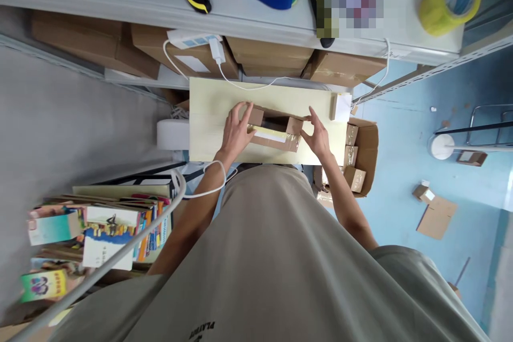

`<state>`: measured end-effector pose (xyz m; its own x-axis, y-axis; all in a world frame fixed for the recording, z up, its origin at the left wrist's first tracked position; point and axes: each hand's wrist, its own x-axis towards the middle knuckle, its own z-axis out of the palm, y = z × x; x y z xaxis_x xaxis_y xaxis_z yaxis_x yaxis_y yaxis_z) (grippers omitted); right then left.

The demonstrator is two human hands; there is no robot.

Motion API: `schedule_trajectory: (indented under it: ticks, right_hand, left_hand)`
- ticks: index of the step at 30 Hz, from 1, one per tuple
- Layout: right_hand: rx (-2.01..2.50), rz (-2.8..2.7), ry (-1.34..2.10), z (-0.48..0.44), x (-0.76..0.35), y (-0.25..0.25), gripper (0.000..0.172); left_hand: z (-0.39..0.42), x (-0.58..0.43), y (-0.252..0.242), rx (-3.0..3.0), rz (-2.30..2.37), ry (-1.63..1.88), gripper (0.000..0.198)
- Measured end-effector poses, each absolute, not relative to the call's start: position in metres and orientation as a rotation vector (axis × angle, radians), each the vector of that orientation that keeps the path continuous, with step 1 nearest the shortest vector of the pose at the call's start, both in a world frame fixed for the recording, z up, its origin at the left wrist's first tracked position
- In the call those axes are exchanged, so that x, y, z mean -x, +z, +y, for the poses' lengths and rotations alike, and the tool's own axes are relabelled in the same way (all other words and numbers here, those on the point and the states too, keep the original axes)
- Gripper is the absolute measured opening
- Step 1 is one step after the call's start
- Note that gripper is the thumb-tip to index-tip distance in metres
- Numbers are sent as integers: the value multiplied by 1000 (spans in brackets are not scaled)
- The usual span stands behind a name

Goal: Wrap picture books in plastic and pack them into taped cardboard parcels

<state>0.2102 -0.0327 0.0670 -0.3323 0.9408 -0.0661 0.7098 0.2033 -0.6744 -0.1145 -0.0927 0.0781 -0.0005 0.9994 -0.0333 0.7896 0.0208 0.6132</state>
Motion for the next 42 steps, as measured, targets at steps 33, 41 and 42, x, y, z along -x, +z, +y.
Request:
schedule_trajectory:
  ticks: [33,41,42]
  right_hand:
    - [1976,-1900,1057,-53,-178,80,30]
    - [1554,-2277,487,28,-132,188,37]
    - [1422,-2279,405,52,-120,207,41]
  left_hand:
    - [-98,108,58,-1238,2051,694,9]
    - [-50,106,132,-1423,1953,1124,31]
    - [-37,103,149,-1444,1907,1257,31]
